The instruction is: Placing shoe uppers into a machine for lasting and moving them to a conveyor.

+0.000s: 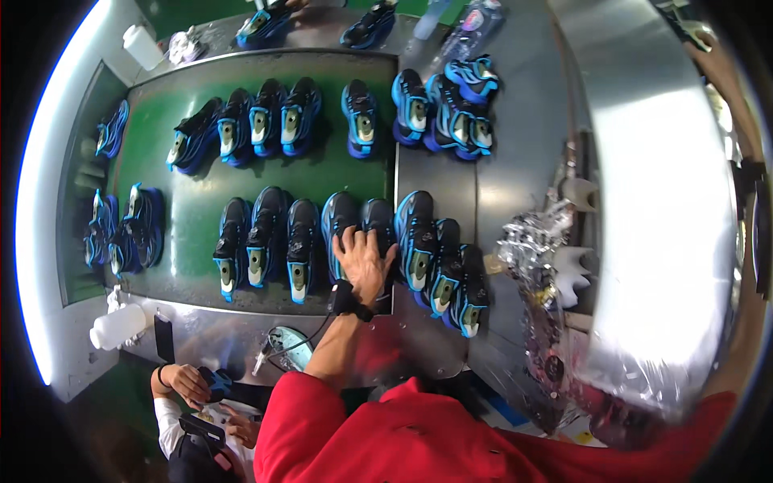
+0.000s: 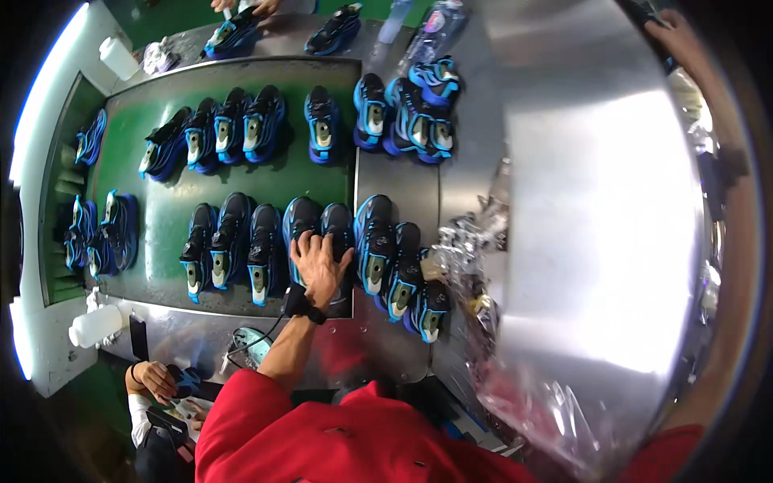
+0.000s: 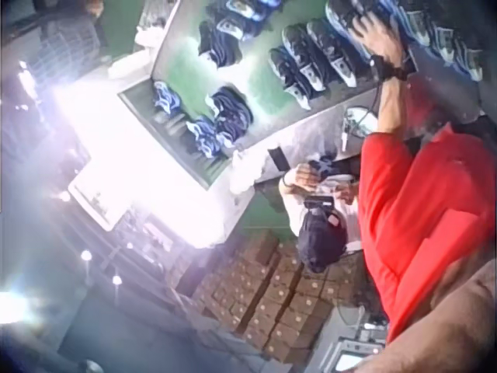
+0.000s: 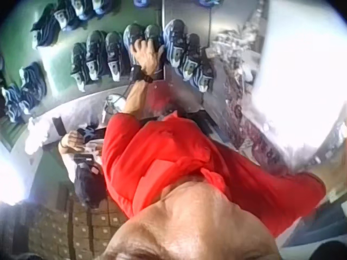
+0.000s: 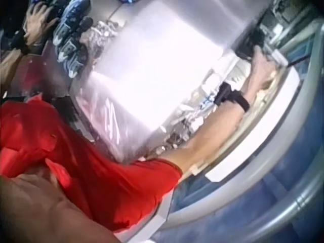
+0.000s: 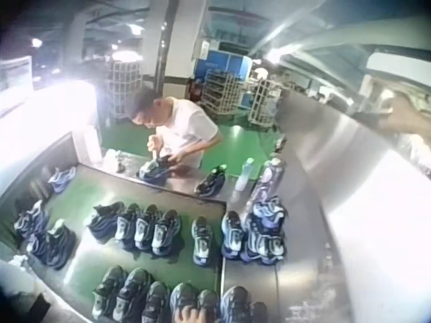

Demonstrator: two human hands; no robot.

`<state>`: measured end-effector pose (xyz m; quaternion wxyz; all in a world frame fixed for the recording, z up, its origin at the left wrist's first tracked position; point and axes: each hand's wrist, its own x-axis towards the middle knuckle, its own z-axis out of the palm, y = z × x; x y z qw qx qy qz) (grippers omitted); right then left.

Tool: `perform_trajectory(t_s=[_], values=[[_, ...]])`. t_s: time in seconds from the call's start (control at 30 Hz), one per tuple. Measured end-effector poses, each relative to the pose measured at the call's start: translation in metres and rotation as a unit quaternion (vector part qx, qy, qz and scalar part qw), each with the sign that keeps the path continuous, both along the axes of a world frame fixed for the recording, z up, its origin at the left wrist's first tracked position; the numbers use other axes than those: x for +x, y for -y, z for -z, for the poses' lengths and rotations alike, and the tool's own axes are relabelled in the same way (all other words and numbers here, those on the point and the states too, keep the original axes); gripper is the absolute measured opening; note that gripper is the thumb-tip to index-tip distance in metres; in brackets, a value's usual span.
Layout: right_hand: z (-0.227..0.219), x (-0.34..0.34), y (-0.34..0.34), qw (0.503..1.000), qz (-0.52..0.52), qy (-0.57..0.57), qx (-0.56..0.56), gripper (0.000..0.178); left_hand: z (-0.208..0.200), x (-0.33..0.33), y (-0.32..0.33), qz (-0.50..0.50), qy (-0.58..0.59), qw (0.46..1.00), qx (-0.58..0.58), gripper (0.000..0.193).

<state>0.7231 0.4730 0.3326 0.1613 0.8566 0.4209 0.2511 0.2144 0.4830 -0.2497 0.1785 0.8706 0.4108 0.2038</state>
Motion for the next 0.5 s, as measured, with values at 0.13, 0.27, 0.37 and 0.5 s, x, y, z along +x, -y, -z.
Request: perform_trajectory(t_s=[0.13,0.27,0.37,0.5], values=[[0.05,-0.04,0.049,0.98,0.047,-0.133,0.14,0.063,-0.001,-0.027,-0.005,0.026,-0.036,0.999,0.012,0.057],[0.049,-0.092,0.11,0.969,0.008,-0.106,0.223,0.059,-0.016,-0.04,0.0,0.088,0.038,0.994,-0.053,0.059],[0.015,-0.142,0.173,0.913,0.02,-0.209,0.349,0.051,-0.053,-0.057,0.031,0.136,0.153,0.962,-0.182,0.057],[-0.047,-0.202,0.275,0.814,0.006,-0.293,0.501,0.026,-0.149,-0.045,0.117,0.278,0.216,0.676,-0.647,0.052]])
